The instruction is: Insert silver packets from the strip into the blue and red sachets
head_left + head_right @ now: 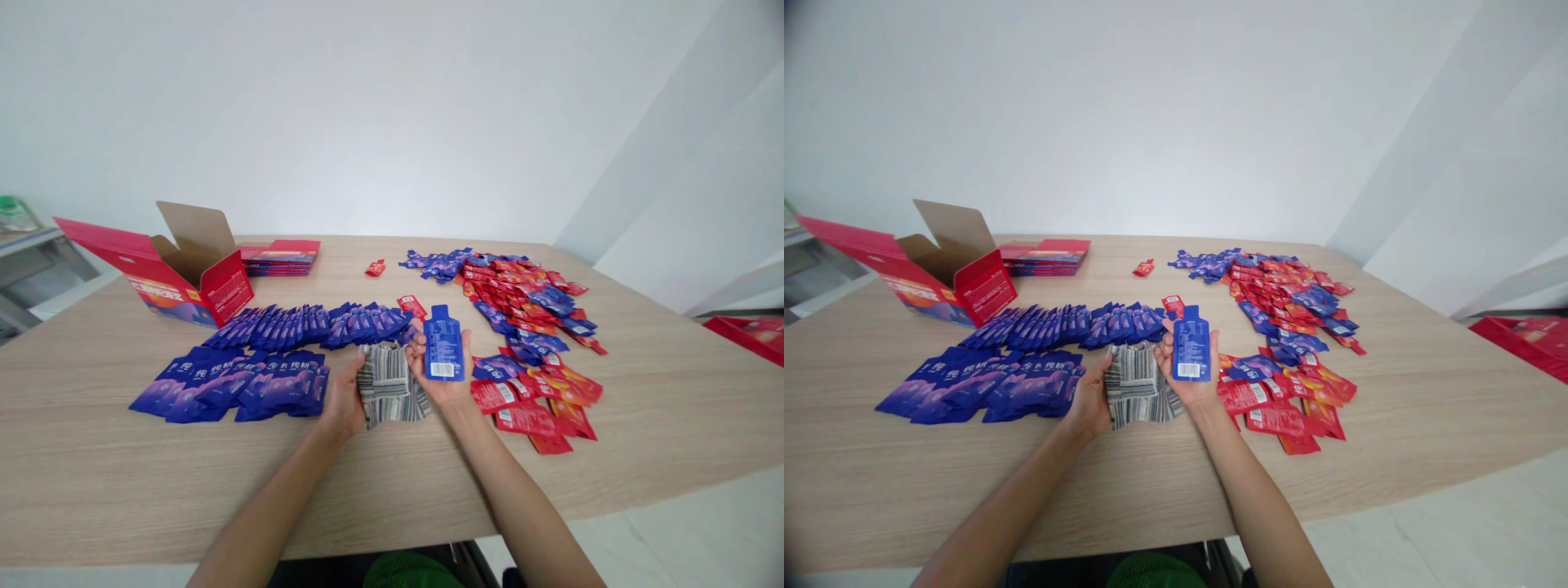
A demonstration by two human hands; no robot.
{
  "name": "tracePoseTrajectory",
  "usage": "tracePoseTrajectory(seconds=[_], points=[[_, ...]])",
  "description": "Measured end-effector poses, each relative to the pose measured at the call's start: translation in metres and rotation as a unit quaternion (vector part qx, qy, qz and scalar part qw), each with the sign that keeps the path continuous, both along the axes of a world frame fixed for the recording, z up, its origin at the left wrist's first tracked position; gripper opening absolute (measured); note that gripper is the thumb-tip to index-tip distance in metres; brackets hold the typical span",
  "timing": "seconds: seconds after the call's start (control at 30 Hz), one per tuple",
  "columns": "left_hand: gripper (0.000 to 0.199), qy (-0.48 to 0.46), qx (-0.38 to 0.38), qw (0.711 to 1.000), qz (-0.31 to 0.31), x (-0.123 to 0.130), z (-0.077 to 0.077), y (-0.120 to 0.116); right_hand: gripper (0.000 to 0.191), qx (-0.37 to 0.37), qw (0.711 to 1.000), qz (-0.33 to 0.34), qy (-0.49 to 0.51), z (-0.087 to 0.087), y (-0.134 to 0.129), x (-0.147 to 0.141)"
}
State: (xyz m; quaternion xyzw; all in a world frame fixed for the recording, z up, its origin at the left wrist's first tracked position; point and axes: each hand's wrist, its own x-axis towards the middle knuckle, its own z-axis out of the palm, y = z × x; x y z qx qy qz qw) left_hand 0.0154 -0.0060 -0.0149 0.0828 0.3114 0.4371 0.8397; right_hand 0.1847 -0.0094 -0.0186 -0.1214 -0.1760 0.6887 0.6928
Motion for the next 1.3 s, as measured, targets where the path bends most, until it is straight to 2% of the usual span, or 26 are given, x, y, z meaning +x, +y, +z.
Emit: tracePoseTrajectory(seconds=[0.17,0.37,0.6,0.8,1.07,1.3], points=[[0.041,0.018,-0.002,1.000,-0.001,0.001,0.000,-0.001,0.060,-0.033,0.999,-0.014,-0.028,0.000,-0.001,0.001],[0.041,0.008,0.000,1.000,-0.002,0.002,-0.003,-0.001,0.062,-0.030,0.999,-0.024,-0.025,-0.002,0.001,0.001],[0.041,-0.003,0.008,1.000,-0.003,0.002,-0.009,0.001,0.054,-0.037,0.996,-0.036,-0.069,-0.004,0.002,0.002],[0.043,-0.013,0.005,1.000,-0.017,0.002,-0.004,-0.002,0.052,-0.014,0.995,-0.024,-0.091,-0.011,0.006,0.004],[0.041,0.022,-0.002,1.000,-0.015,0.002,0.002,-0.005,0.039,-0.009,0.998,-0.018,-0.064,-0.007,0.003,0.004],[0.041,0.026,-0.013,1.000,-0.009,0.003,0.001,-0.006,0.046,-0.024,0.995,-0.030,-0.093,-0.002,0.000,0.003]])
